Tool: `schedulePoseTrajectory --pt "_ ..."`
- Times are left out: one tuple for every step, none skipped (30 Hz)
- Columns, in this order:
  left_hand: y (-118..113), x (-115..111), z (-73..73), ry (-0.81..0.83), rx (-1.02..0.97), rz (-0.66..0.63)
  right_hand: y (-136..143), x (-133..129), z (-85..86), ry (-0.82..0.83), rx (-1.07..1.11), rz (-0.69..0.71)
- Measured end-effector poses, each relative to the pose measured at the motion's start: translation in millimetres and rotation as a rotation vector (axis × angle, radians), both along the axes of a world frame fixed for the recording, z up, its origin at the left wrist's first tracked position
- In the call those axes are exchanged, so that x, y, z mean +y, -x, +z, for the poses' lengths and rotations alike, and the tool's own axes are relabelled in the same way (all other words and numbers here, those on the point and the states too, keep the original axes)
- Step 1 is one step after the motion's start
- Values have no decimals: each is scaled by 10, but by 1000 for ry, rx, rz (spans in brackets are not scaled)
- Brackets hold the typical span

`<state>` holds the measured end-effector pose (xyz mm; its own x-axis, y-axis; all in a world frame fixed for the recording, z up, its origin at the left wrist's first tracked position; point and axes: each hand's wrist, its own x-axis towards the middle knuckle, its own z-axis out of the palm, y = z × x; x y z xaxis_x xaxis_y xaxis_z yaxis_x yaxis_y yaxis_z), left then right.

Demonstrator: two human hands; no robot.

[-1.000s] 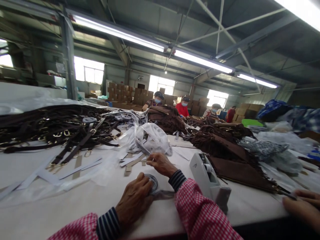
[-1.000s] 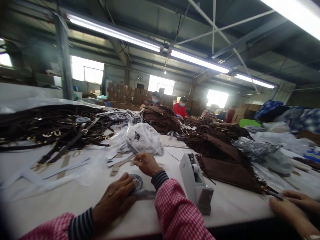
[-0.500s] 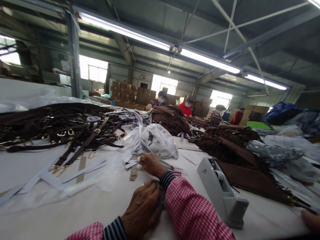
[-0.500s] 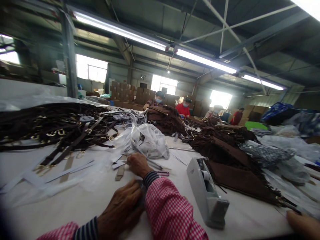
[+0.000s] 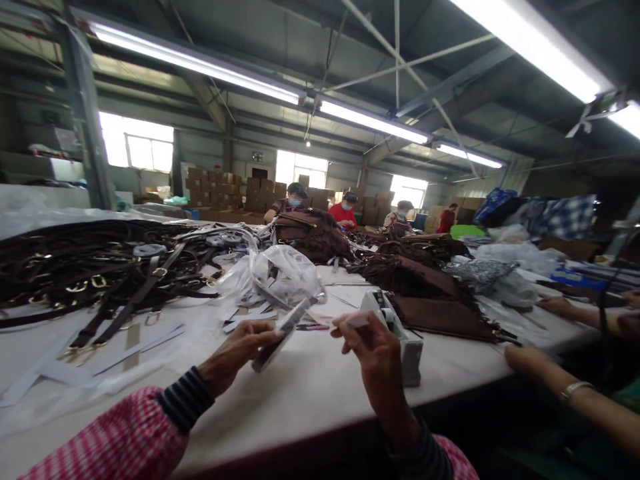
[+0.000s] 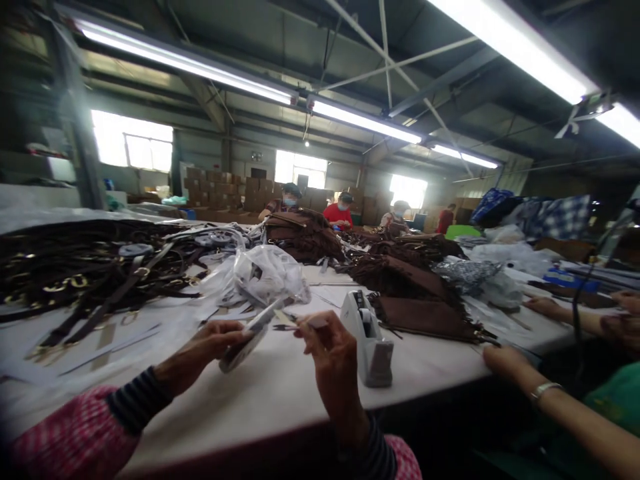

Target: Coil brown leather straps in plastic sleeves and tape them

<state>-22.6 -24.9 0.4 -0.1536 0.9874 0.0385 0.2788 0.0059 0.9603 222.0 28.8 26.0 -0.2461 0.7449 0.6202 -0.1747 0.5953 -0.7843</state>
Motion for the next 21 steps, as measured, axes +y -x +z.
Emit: schedulePoseTrajectory --pt "9 -28 34 5 -68 -30 -85 -128 -84 -21 -10 11" --pt "8 -64 56 9 -149 -67 -143 -238 -174 -55 -34 24" --pt "0 -105 67 14 -235 -108 -179 -331 -262 -100 -58 39" --pt "-16 -147 68 18 -314 -152 -200 -407 -341 -156 -85 56" --pt "-35 -186 62 20 -372 -191 -212 -468 -405 -220 -114 74" --pt "-56 -220 53 22 -403 -221 -221 -518 -452 -288 -146 94" --pt "-79 -249 44 22 -419 -239 -232 -558 -481 -351 -183 117" --pt "-103 -272 39 22 -426 -244 -245 -588 -494 -404 -221 136" --pt "-128 -290 40 26 -428 -241 -263 -610 -497 -448 -259 149" --pt "-156 -303 50 29 -429 -231 -282 -625 -492 -482 -295 156" --pt "-185 -313 67 32 -428 -221 -301 -631 -485 -509 -326 157" --pt "-217 -319 89 36 -426 -218 -318 -631 -478 -530 -358 153" --pt "-250 -322 113 43 -426 -220 -332 -623 -471 -550 -389 148" --pt "-283 -323 137 52 -427 -226 -342 -609 -467 -573 -418 144" --pt "-314 -320 156 63 -427 -234 -348 -591 -463 -598 -441 143" --pt "-343 -316 170 72 -427 -243 -351 -570 -460 -618 -458 142" --pt "-367 -309 178 83 -426 -256 -350 -547 -456 -635 -470 142" --pt "-386 -301 180 89 -423 -269 -346 -526 -453 -647 -475 143" --pt "-399 -293 178 92 -415 -282 -340 -507 -451 -652 -475 143" --pt "-405 -284 174 91 -406 -294 -330 -492 -450 -651 -469 140" --pt "-405 -276 168 85 -397 -298 -318 -482 -454 -644 -455 136"
